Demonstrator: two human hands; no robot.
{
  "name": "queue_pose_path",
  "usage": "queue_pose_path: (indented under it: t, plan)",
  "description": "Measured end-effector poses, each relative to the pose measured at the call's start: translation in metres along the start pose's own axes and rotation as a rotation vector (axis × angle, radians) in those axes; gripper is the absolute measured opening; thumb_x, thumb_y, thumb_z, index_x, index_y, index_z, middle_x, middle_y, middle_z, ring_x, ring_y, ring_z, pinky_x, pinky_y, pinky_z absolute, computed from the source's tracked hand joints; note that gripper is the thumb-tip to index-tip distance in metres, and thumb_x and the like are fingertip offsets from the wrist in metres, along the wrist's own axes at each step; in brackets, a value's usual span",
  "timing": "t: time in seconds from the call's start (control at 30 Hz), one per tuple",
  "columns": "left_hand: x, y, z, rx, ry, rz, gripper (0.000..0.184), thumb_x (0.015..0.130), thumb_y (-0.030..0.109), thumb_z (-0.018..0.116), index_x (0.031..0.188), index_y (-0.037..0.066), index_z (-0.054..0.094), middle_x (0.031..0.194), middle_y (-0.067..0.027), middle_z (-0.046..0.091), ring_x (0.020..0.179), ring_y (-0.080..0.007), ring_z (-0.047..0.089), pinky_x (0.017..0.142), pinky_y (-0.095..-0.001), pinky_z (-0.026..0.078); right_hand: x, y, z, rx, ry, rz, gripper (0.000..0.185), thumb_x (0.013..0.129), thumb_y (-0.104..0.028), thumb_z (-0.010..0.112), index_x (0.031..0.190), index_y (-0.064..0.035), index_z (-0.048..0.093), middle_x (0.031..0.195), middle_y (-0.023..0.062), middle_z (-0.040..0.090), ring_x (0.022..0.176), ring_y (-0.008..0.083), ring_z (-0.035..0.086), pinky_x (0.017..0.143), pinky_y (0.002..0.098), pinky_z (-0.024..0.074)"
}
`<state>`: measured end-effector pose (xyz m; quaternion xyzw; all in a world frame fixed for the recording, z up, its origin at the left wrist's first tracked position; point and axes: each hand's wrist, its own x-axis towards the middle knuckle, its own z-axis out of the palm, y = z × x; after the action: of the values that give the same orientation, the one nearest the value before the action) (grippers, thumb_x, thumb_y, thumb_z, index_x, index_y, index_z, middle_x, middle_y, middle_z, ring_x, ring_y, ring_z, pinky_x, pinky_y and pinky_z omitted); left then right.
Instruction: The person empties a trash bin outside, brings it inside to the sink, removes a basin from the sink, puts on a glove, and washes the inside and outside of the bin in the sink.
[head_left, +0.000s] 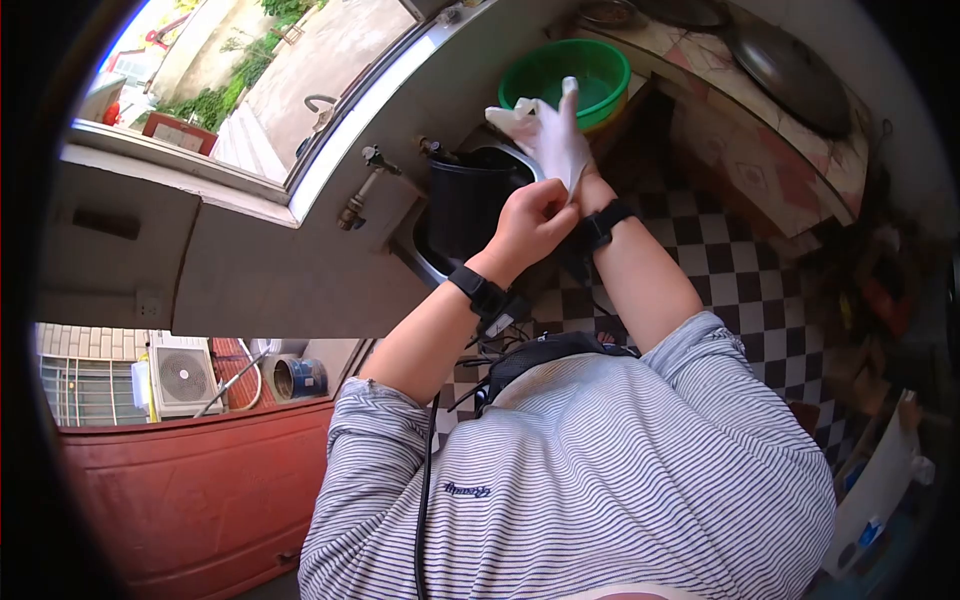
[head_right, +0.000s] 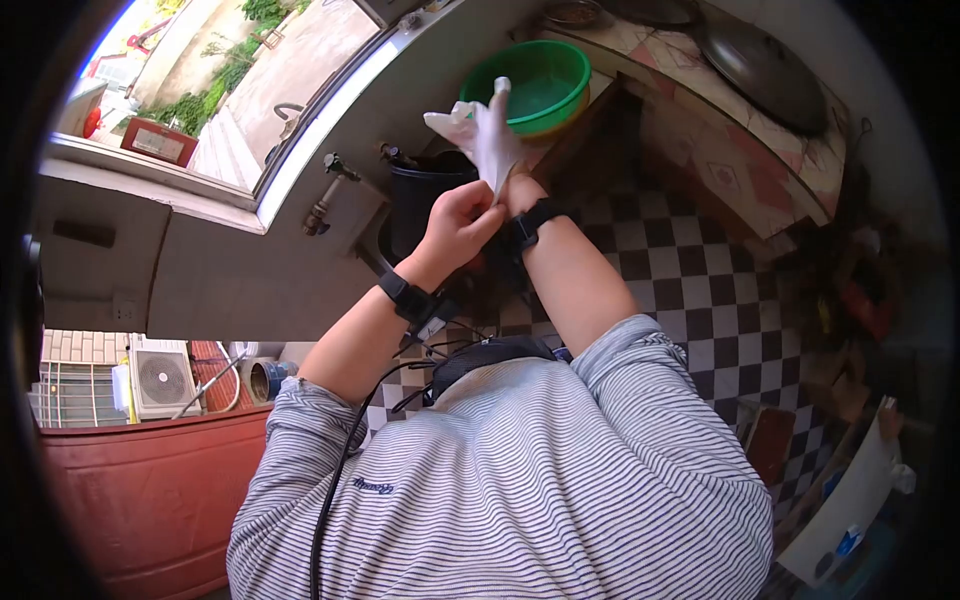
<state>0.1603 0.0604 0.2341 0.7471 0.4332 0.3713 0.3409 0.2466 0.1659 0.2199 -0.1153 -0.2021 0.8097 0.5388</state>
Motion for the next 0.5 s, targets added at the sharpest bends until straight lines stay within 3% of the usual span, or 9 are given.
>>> queue_pose_path:
  t: [0.03,0.1,0.13,0.17,0.23,0.27,0.37,0.47,0.5]
  plan:
    - [0.0,0.001,-0.001,-0.001,-0.003,-0.001,0.019,0.078,0.006,0.06,0.067,0.001,0.046,0.058,0.002,0.039,0.056,-0.0043,0.035,0.048,-0.0226,0.03,0.0,0.004,0.002,0.001,0.002,-0.001,0.082,0.085,-0.068,0.026,0.131,-0.0019,0.038,0.132,0.0218,0.043,0.124,0.03,0.039,0.107,0.036,0.02]
    - [-0.001,0.003,-0.005,0.086,-0.01,0.025,0.016,0.077,0.007,0.061,0.068,0.001,0.049,0.059,-0.0019,0.045,0.054,-0.0065,0.042,0.048,-0.0243,0.035,-0.004,0.012,0.006,-0.384,0.305,-0.081,0.085,0.086,-0.067,0.032,0.128,0.0069,0.037,0.126,0.02,0.049,0.127,0.0269,0.038,0.108,0.0331,0.0206]
    - [-0.001,0.002,-0.006,0.087,-0.009,0.022,0.016,0.077,0.007,0.061,0.068,0.001,0.049,0.059,-0.0019,0.045,0.054,-0.0065,0.042,0.048,-0.0243,0.035,0.001,0.011,0.003,-0.566,0.16,-0.333,0.071,0.086,-0.06,0.04,0.118,0.0021,0.053,0.125,0.0162,0.052,0.125,0.0237,0.041,0.108,0.0399,0.0204]
    - [0.001,0.001,-0.009,0.182,-0.002,0.009,0.017,0.076,0.011,0.064,0.068,0.002,0.052,0.063,-0.0041,0.049,0.054,-0.01,0.046,0.05,-0.026,0.039,0.0,0.008,-0.004,-0.566,0.159,-0.329,0.071,0.086,-0.06,0.04,0.118,0.0021,0.053,0.125,0.0162,0.052,0.125,0.0237,0.041,0.108,0.0399,0.0204]
    - [0.003,-0.001,-0.016,0.276,0.002,-0.005,0.018,0.075,0.014,0.067,0.069,0.003,0.054,0.067,-0.0062,0.054,0.054,-0.0134,0.051,0.052,-0.0277,0.042,-0.003,-0.001,-0.013,-1.693,0.289,-0.471,0.057,0.086,-0.055,0.043,0.101,-0.0045,0.066,0.126,0.0125,0.052,0.121,0.0223,0.044,0.108,0.045,0.0174]
    - [0.005,0.003,-0.021,0.387,0.068,0.026,0.02,0.073,0.019,0.07,0.072,0.004,0.057,0.072,-0.0066,0.056,0.058,-0.0161,0.054,0.055,-0.0289,0.045,-0.008,-0.004,-0.005,-1.938,0.389,-0.484,0.047,0.084,-0.05,0.047,0.088,-0.009,0.07,0.129,0.0131,0.049,0.123,0.0227,0.041,0.108,0.0448,0.0158]
    - [0.013,0.013,-0.029,0.575,0.124,-0.006,0.031,0.068,0.028,0.076,0.086,0.007,0.061,0.079,-0.0056,0.058,0.072,-0.0176,0.058,0.064,-0.0299,0.048,-0.022,-0.004,-0.001,-2.602,0.237,-0.18,0.043,0.085,-0.041,0.044,0.113,-0.0127,0.061,0.136,0.0139,0.042,0.13,0.0241,0.033,0.108,0.0486,0.0111]
    - [0.017,0.005,-0.025,0.479,0.149,0.011,0.03,0.068,0.028,0.077,0.084,0.006,0.063,0.079,-0.006,0.058,0.07,-0.0184,0.058,0.064,-0.0301,0.048,-0.031,0.01,-0.002,-2.833,-0.037,-0.118,0.049,0.085,-0.04,0.042,0.125,-0.0141,0.052,0.141,0.0138,0.036,0.134,0.0263,0.026,0.108,0.0517,0.0063]
    - [0.017,-0.002,-0.026,0.45,0.099,-0.021,0.029,0.068,0.027,0.077,0.083,0.006,0.064,0.078,-0.0064,0.058,0.07,-0.0187,0.058,0.064,-0.0302,0.048,-0.033,0.014,-0.002,-2.833,-0.039,-0.117,0.049,0.085,-0.04,0.042,0.125,-0.0141,0.052,0.141,0.0138,0.036,0.134,0.0263,0.026,0.108,0.0517,0.0063]
